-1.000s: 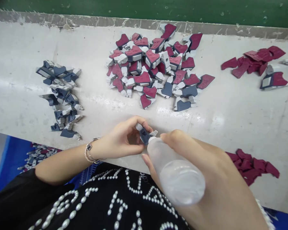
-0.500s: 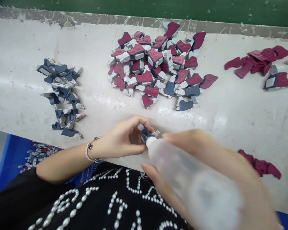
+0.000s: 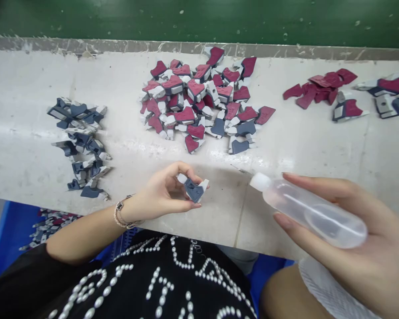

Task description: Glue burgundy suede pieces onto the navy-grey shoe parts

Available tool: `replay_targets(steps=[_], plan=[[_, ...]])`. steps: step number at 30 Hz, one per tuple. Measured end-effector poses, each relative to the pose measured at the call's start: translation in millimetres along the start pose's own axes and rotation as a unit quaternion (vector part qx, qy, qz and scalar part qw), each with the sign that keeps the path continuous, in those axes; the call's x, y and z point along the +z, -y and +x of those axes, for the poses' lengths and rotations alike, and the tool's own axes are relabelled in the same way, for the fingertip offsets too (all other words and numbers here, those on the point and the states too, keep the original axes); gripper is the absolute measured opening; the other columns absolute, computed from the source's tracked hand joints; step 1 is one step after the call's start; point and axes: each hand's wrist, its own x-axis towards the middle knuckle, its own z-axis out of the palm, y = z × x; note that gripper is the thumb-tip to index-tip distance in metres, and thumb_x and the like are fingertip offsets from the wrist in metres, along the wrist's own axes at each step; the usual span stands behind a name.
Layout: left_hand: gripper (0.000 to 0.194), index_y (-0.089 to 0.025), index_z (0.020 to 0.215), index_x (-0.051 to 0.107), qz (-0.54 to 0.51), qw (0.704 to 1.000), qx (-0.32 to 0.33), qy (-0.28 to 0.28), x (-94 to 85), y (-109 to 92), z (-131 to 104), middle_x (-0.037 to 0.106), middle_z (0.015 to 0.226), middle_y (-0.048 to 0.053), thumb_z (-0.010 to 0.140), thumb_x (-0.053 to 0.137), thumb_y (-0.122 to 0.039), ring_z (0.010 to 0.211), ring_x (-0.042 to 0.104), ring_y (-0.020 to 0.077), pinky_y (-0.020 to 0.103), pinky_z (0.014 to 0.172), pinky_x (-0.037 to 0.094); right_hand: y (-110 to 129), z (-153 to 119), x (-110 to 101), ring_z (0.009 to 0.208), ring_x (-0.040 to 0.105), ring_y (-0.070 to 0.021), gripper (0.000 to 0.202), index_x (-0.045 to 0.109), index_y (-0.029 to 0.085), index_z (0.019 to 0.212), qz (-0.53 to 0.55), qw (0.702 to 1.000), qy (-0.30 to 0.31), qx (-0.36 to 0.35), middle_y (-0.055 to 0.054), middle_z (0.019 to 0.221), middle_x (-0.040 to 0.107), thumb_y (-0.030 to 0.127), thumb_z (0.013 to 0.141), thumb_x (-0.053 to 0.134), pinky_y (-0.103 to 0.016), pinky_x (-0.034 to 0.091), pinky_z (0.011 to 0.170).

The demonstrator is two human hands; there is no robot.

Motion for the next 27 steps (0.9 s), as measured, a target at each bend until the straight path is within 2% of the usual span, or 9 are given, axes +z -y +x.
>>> replay_targets(steps=[2, 5, 9, 14, 16, 18, 20, 23, 27], plan=[[0.041, -0.022, 0.109, 0.055, 0.015, 1.000, -0.007, -0.001, 1.1, -2, 0, 0.071, 0.109, 0.008, 0.079, 0.083, -0.027, 0.068, 0.069, 0.0101, 0.022, 0.062, 0.058, 10, 1, 8, 0.091, 0.074, -0.0303, 0.036, 0.070, 0.039, 0.112, 0.036, 0.999, -0.005, -0.017, -0.005, 0.104, 0.075, 0.058, 0.082, 0.077, -0.043, 0.062, 0.066], [0.039, -0.021, 0.110, 0.057, 0.045, 0.999, 0.001, -0.002, 2.9, -2, 1, 0.071, 0.104, 0.007, 0.080, 0.081, -0.024, 0.066, 0.067, 0.0090, 0.020, 0.060, 0.056, 22, 3, 15, 0.079, 0.073, -0.0222, 0.032, 0.070, 0.040, 0.112, 0.087, 0.991, 0.023, -0.097, 0.000, 0.099, 0.076, 0.059, 0.087, 0.073, -0.031, 0.061, 0.059], [0.037, -0.021, 0.110, 0.056, 0.092, 0.995, 0.030, -0.001, 3.8, 1, 0, 0.070, 0.106, 0.007, 0.080, 0.077, -0.017, 0.066, 0.064, 0.0086, 0.020, 0.058, 0.054, 30, 5, 17, 0.087, 0.074, -0.0218, 0.031, 0.068, 0.042, 0.118, 0.107, 0.983, 0.050, -0.143, 0.003, 0.107, 0.077, 0.054, 0.089, 0.073, -0.030, 0.064, 0.073], [0.037, -0.022, 0.110, 0.054, 0.092, 0.995, 0.029, 0.004, 2.6, 2, -1, 0.069, 0.109, 0.007, 0.082, 0.078, -0.021, 0.065, 0.063, 0.0083, 0.021, 0.059, 0.055, 25, 9, 17, 0.088, 0.074, -0.0245, 0.031, 0.068, 0.037, 0.109, 0.126, 0.986, 0.017, -0.111, -0.003, 0.104, 0.076, 0.035, 0.081, 0.082, -0.034, 0.062, 0.069], [0.037, -0.022, 0.108, 0.054, 0.083, 0.996, 0.018, 0.002, 2.2, 0, -2, 0.068, 0.113, 0.008, 0.082, 0.079, -0.025, 0.066, 0.064, 0.0080, 0.021, 0.059, 0.055, 23, 11, 18, 0.088, 0.075, -0.0253, 0.033, 0.063, 0.035, 0.099, 0.204, 0.974, 0.040, -0.086, -0.003, 0.098, 0.077, 0.026, 0.076, 0.085, -0.033, 0.062, 0.066], [0.037, -0.021, 0.104, 0.054, 0.082, 0.997, 0.007, -0.004, 2.2, -2, -3, 0.067, 0.115, 0.008, 0.081, 0.081, -0.028, 0.069, 0.065, 0.0083, 0.021, 0.060, 0.056, 24, 14, 20, 0.092, 0.076, -0.0257, 0.034, 0.058, 0.033, 0.093, 0.281, 0.955, 0.079, -0.055, -0.002, 0.096, 0.078, 0.022, 0.076, 0.085, -0.034, 0.063, 0.070], [0.039, -0.021, 0.102, 0.053, 0.083, 0.996, -0.005, -0.012, 2.3, -3, -3, 0.067, 0.114, 0.006, 0.079, 0.083, -0.030, 0.069, 0.064, 0.0084, 0.021, 0.061, 0.056, 28, 18, 25, 0.099, 0.075, -0.0252, 0.033, 0.060, 0.032, 0.098, 0.295, 0.950, 0.092, -0.029, -0.001, 0.102, 0.079, 0.024, 0.079, 0.085, -0.037, 0.062, 0.083], [0.039, -0.022, 0.103, 0.053, 0.095, 0.995, -0.017, -0.016, 1.8, -3, -4, 0.066, 0.111, 0.004, 0.081, 0.083, -0.033, 0.070, 0.064, 0.0086, 0.022, 0.063, 0.057, 36, 27, 37, 0.116, 0.069, -0.0249, 0.037, 0.064, 0.034, 0.116, 0.243, 0.967, 0.070, -0.028, -0.001, 0.116, 0.076, 0.032, 0.084, 0.083, -0.042, 0.055, 0.103], [0.033, -0.024, 0.108, 0.053, 0.121, 0.992, -0.029, -0.018, 0.9, -1, -4, 0.065, 0.104, 0.002, 0.088, 0.077, -0.036, 0.072, 0.063, 0.0096, 0.024, 0.067, 0.058, 39, 38, 54, 0.123, 0.066, -0.0273, 0.029, 0.070, 0.030, 0.116, 0.177, 0.981, 0.066, -0.052, -0.003, 0.127, 0.073, 0.035, 0.089, 0.076, -0.045, 0.053, 0.106]])
